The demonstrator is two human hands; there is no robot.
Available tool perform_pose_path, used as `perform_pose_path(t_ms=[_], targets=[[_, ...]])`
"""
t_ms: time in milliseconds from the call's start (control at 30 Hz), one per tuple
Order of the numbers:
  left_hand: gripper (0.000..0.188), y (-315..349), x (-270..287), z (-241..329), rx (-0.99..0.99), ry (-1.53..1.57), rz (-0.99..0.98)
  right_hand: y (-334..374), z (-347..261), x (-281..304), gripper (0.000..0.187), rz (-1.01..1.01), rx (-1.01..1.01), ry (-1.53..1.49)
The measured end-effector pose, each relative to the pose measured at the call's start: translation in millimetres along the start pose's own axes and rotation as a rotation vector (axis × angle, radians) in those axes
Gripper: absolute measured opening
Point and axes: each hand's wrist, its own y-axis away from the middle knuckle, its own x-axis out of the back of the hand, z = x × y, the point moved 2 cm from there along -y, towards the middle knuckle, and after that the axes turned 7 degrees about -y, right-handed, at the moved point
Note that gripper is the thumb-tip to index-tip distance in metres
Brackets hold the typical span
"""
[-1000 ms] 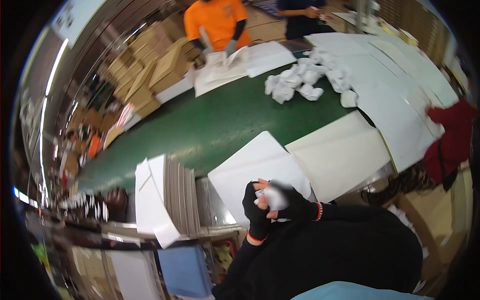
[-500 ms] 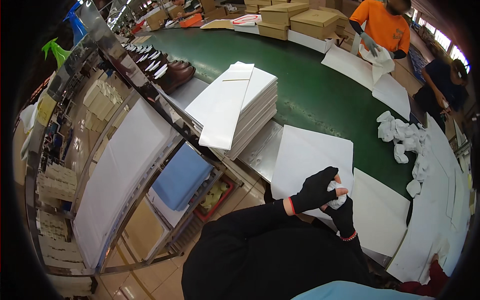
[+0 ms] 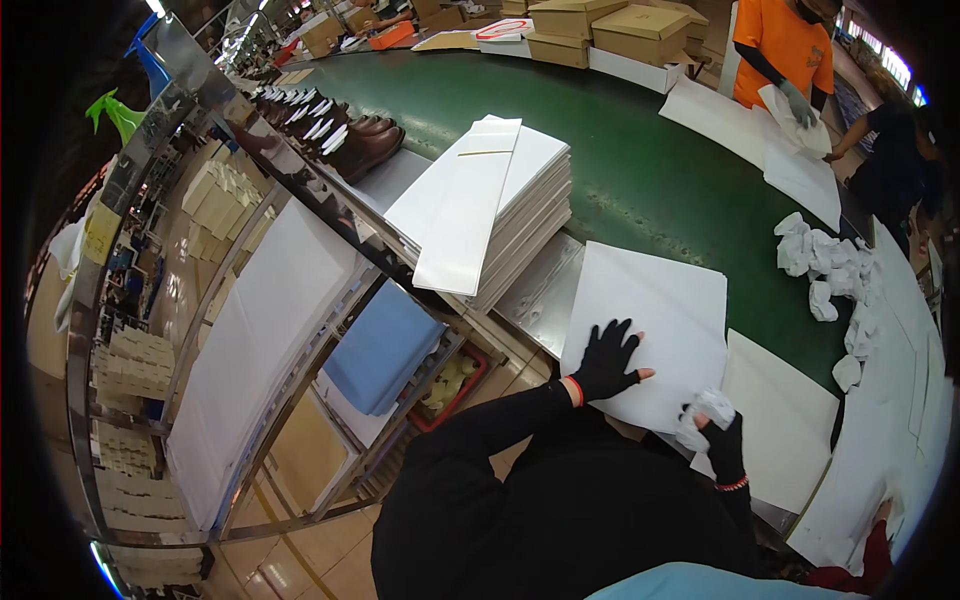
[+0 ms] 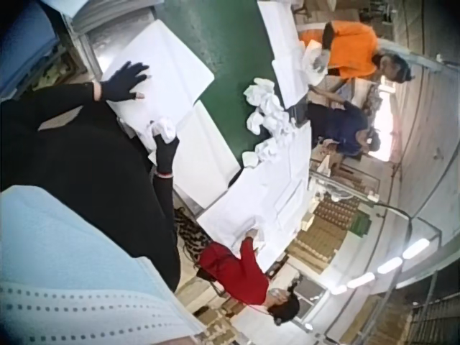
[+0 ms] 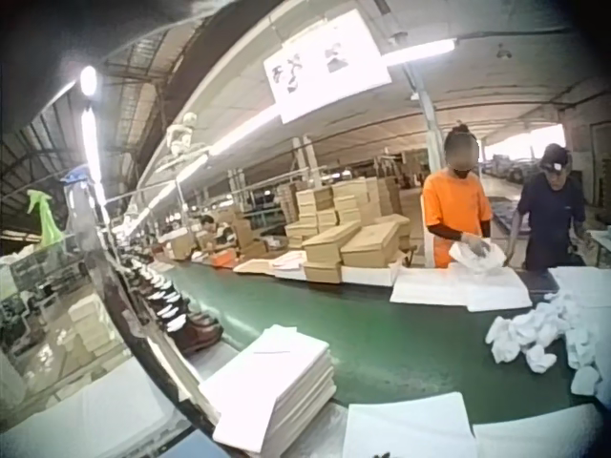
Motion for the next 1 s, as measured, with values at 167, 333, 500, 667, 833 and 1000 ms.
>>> perform_pose_path(t_ms=[167,333,500,667,833,1000], targets=[[0.073,14,-8,-46,-0.178,-0.095,-0.022,64,29,77,0.028,-0.092,-0.068,0.068],[0.072,8,-11,-47,-0.217,-0.122,-0.021,125,69,145,0.032,0.1,-0.443,0.222],[0.069,-11,-17,-65,-0.283,-0.087,0.081,252,134,172,0.036,0.282,-0.869,0.261],[0.068,-18,-17,-73,-0.31,-0.3,-0.018,375,182,133,0.04,0.403,-1.143,0.137],[0.066,-19,-15,-67,-0.359,-0.42,-0.053,454,209,100,0.044,0.655,-1.275,0.047],[0.066,-19,-16,-65,-0.357,-0.45,-0.071,524,198,87,0.049,0.993,-1.721,0.195]])
